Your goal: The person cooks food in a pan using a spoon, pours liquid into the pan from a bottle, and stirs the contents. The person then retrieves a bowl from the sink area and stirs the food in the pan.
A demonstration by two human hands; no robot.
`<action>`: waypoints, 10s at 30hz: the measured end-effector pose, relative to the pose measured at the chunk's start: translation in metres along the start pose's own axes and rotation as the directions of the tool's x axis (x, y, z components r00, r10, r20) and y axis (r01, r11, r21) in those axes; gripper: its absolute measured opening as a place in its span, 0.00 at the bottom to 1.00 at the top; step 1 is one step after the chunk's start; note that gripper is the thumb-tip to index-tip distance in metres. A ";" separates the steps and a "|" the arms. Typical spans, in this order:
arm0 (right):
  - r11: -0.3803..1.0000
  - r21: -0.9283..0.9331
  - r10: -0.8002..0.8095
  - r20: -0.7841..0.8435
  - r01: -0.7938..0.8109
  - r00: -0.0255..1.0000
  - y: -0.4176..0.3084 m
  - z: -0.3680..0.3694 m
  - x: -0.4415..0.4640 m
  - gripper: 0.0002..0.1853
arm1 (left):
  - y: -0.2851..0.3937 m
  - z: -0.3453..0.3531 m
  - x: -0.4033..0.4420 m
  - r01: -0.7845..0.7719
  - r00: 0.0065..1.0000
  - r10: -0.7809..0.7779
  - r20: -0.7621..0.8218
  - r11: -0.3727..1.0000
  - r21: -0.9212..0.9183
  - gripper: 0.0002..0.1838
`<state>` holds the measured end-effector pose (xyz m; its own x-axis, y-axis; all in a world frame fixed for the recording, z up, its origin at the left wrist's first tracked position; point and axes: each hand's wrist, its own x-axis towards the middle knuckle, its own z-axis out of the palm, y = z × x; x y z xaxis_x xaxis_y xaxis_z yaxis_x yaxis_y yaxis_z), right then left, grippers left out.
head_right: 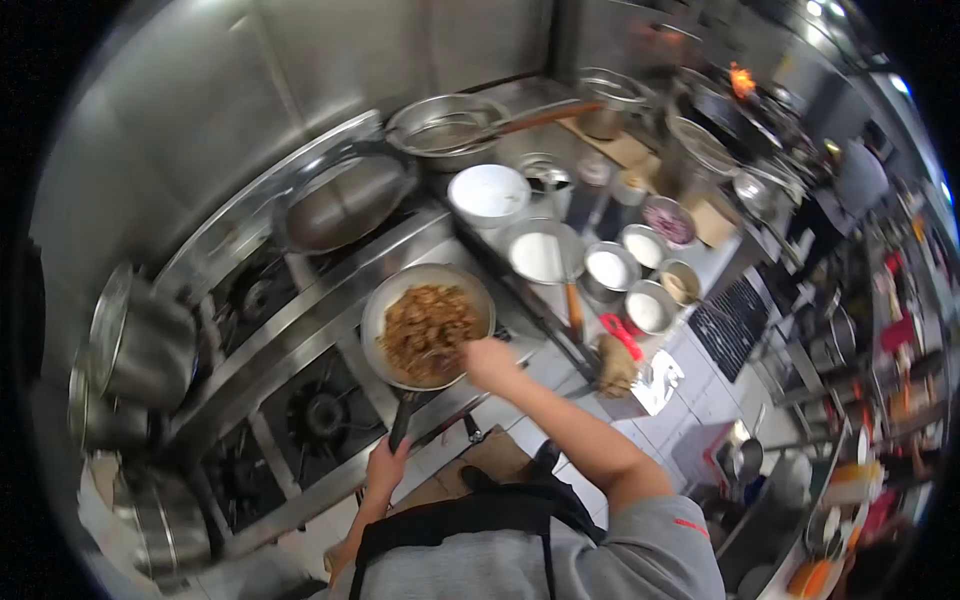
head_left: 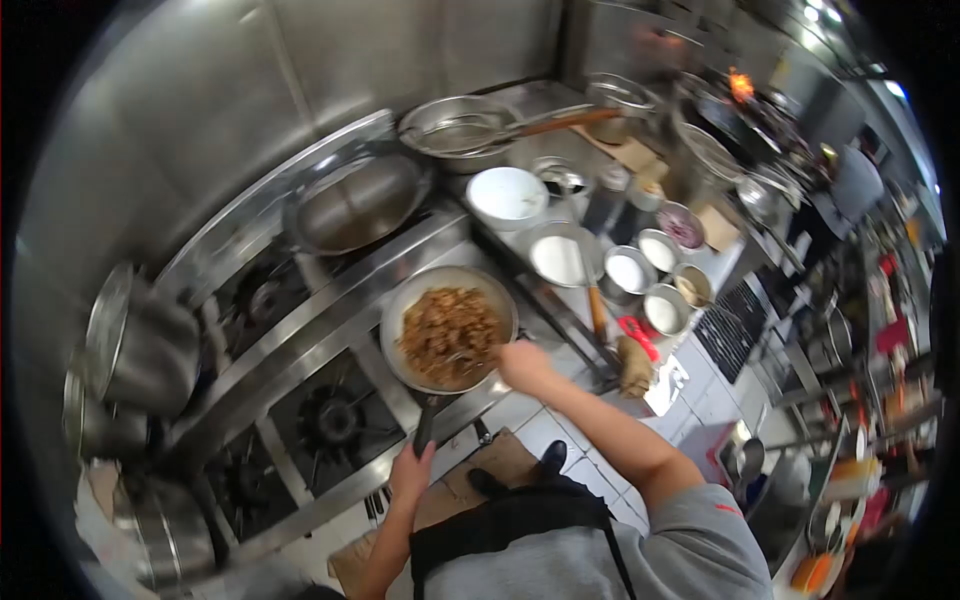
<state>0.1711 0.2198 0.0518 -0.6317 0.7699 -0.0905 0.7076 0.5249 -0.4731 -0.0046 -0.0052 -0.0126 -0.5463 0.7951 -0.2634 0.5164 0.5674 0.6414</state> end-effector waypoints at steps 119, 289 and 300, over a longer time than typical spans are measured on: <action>0.336 0.594 0.411 0.606 -0.731 0.681 0.031 0.045 0.084 0.06 | -0.028 0.001 0.004 0.088 0.942 0.032 0.333 0.937 -0.338 0.18; 0.948 -0.149 0.289 0.038 -0.281 0.957 0.009 -0.006 0.027 0.12 | -0.022 0.000 -0.018 -0.067 0.998 0.067 -0.007 0.992 -0.107 0.19; 0.943 -0.159 0.300 0.025 -0.293 0.953 0.023 0.026 0.067 0.11 | -0.021 0.000 -0.018 -0.056 0.998 0.056 -0.005 0.995 -0.078 0.21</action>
<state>0.1367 0.2746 0.0123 -0.3975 0.8829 -0.2500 0.9025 0.3269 -0.2805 -0.0059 -0.0313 -0.0209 -0.5196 0.8245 -0.2240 0.4934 0.5036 0.7092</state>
